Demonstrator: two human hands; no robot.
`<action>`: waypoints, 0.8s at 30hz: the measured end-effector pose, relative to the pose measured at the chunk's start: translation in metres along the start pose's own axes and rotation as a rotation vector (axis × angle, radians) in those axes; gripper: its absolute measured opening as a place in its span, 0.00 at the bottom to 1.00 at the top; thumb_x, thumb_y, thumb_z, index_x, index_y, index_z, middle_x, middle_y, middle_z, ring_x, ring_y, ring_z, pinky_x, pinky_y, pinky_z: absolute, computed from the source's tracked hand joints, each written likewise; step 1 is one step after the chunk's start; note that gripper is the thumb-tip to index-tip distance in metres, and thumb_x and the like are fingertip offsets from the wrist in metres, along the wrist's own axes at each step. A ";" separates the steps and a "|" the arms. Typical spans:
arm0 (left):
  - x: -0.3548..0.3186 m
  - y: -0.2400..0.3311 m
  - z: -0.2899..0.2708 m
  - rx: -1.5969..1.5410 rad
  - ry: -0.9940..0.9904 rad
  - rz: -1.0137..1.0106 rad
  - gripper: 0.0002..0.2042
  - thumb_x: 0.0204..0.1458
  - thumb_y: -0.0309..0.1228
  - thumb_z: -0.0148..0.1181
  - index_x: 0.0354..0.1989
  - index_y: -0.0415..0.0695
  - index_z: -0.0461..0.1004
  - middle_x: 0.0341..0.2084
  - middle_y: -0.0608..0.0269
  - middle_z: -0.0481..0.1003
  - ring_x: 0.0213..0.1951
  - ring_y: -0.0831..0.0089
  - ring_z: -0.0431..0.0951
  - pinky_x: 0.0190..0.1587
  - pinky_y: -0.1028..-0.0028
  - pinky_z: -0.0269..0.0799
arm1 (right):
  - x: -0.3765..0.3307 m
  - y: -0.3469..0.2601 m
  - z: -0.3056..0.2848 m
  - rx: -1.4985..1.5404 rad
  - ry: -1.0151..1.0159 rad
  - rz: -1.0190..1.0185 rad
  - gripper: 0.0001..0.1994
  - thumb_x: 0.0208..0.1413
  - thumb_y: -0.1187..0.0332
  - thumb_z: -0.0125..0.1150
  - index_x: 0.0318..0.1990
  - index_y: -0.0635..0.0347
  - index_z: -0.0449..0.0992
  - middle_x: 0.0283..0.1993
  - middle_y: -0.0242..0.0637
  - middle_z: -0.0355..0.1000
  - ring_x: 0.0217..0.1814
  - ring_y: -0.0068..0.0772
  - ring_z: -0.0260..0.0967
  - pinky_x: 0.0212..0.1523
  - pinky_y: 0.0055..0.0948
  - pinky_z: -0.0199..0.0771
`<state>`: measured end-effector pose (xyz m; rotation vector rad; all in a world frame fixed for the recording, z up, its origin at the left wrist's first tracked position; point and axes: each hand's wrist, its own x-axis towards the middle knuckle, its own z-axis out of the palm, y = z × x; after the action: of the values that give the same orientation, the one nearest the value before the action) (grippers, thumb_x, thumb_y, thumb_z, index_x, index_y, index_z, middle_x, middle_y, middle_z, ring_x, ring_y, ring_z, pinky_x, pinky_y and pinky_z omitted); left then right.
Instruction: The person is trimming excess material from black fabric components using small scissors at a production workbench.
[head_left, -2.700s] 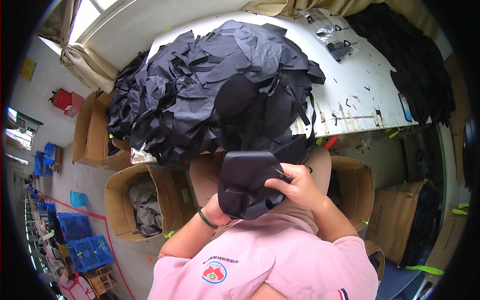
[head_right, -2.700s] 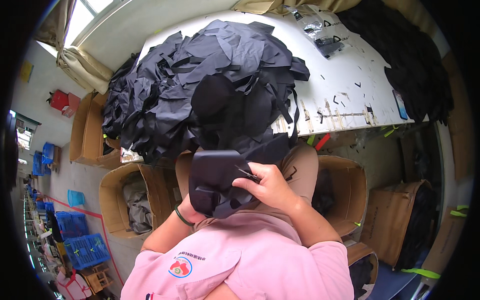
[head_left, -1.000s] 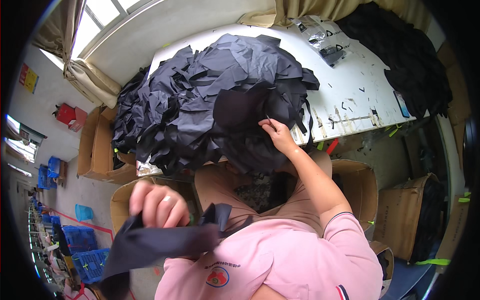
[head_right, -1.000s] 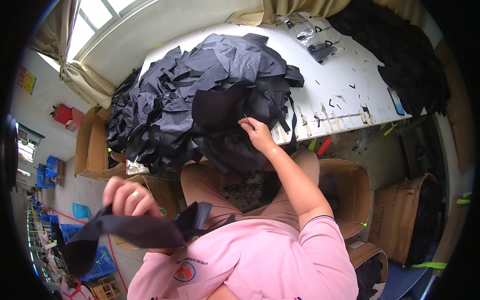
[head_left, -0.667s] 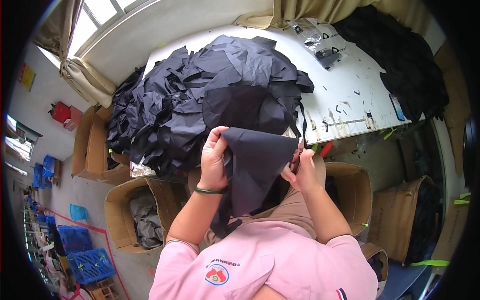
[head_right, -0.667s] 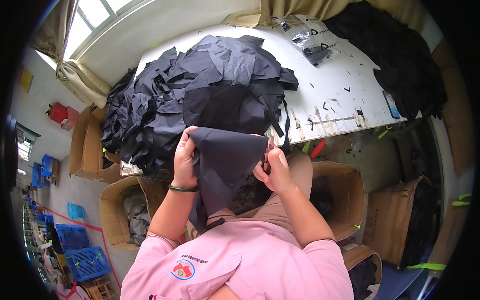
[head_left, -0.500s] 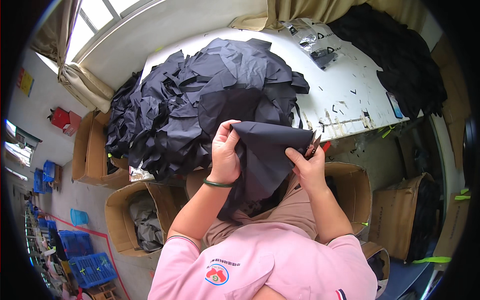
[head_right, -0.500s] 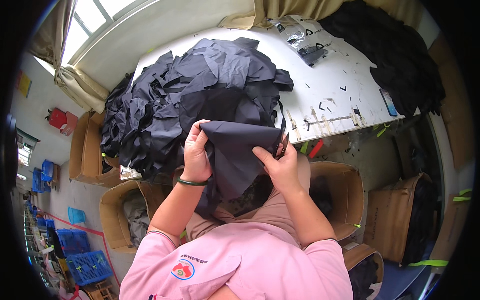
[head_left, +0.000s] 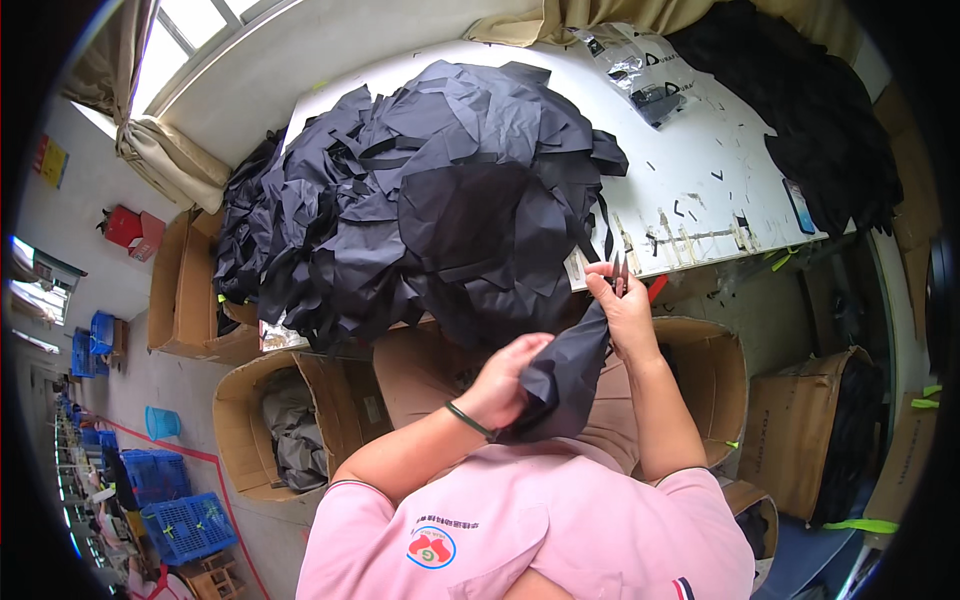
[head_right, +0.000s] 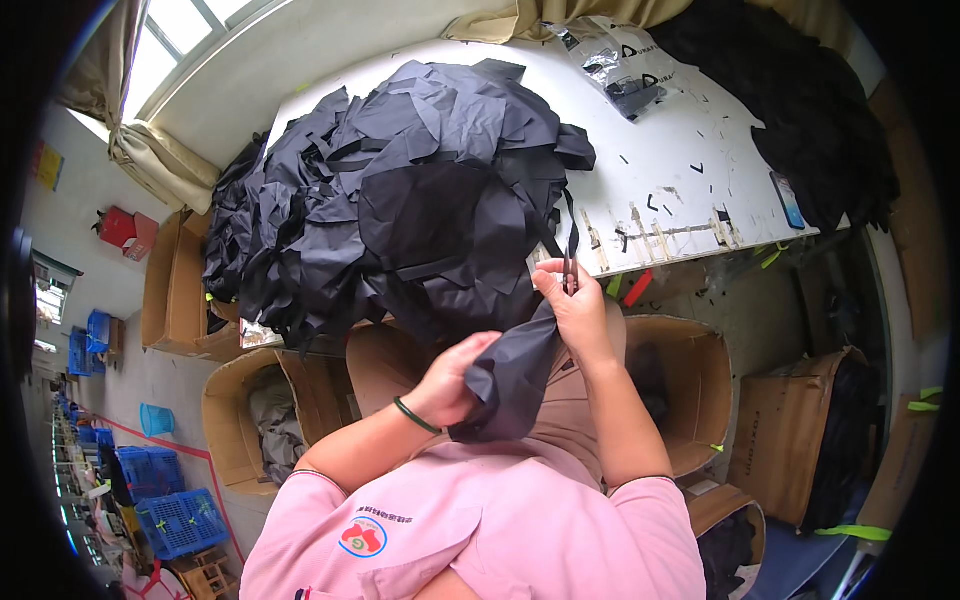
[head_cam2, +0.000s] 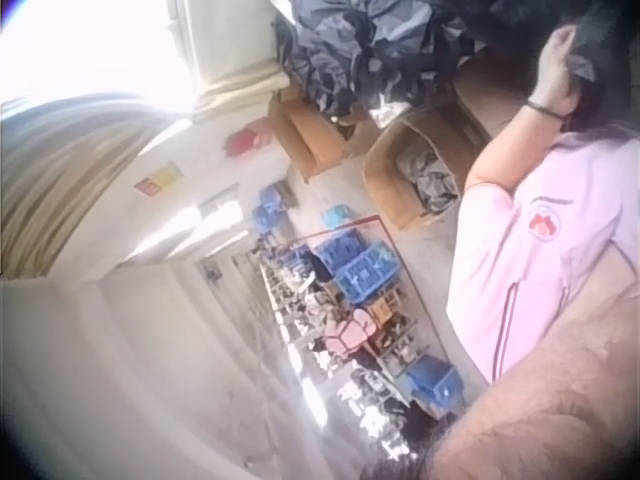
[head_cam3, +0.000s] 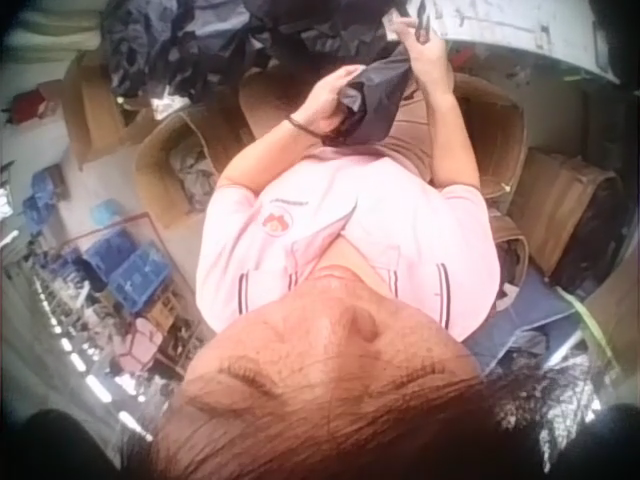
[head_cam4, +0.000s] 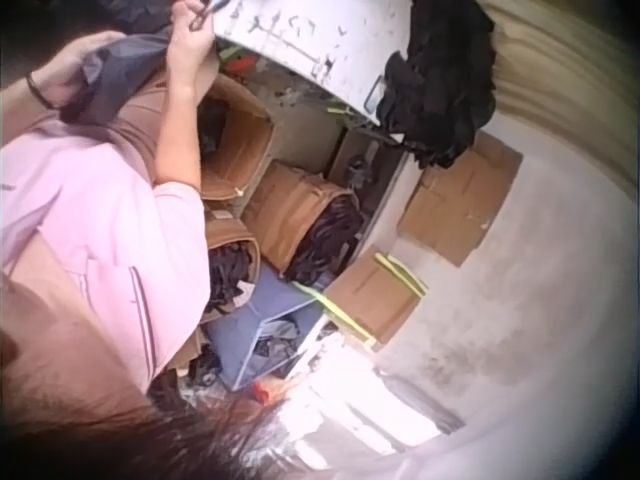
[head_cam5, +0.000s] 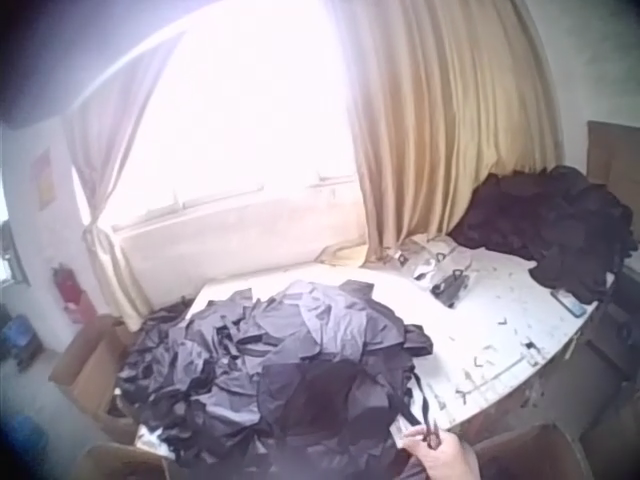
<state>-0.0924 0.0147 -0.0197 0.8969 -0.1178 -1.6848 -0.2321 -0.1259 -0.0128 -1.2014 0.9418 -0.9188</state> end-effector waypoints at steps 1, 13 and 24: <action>0.001 0.019 0.001 0.067 0.069 0.195 0.09 0.61 0.31 0.55 0.47 0.45 0.71 0.35 0.71 0.74 0.37 0.80 0.75 0.41 0.79 0.72 | 0.001 -0.004 -0.001 0.089 0.005 -0.001 0.13 0.54 0.63 0.68 0.43 0.60 0.77 0.31 0.21 0.69 0.33 0.12 0.60 0.37 0.16 0.60; -0.024 0.089 -0.011 0.591 -0.342 0.824 0.31 0.55 0.17 0.57 0.66 0.40 0.51 0.49 0.55 0.73 0.51 0.71 0.73 0.59 0.72 0.63 | -0.022 -0.077 0.002 -0.080 -0.170 -0.313 0.15 0.46 0.71 0.73 0.42 0.56 0.76 0.26 0.14 0.55 0.25 0.09 0.45 0.27 0.13 0.44; -0.024 0.091 -0.015 0.720 0.075 1.365 0.17 0.53 0.10 0.52 0.51 0.37 0.69 0.42 0.61 0.75 0.40 0.80 0.75 0.47 0.81 0.69 | -0.045 -0.093 0.016 -0.325 -0.278 -0.604 0.16 0.46 0.74 0.73 0.43 0.58 0.76 0.31 0.25 0.72 0.20 0.13 0.49 0.21 0.16 0.51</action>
<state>-0.0107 0.0111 0.0287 1.0010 -1.0704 -0.2870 -0.2393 -0.0903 0.0849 -1.8985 0.5136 -1.0495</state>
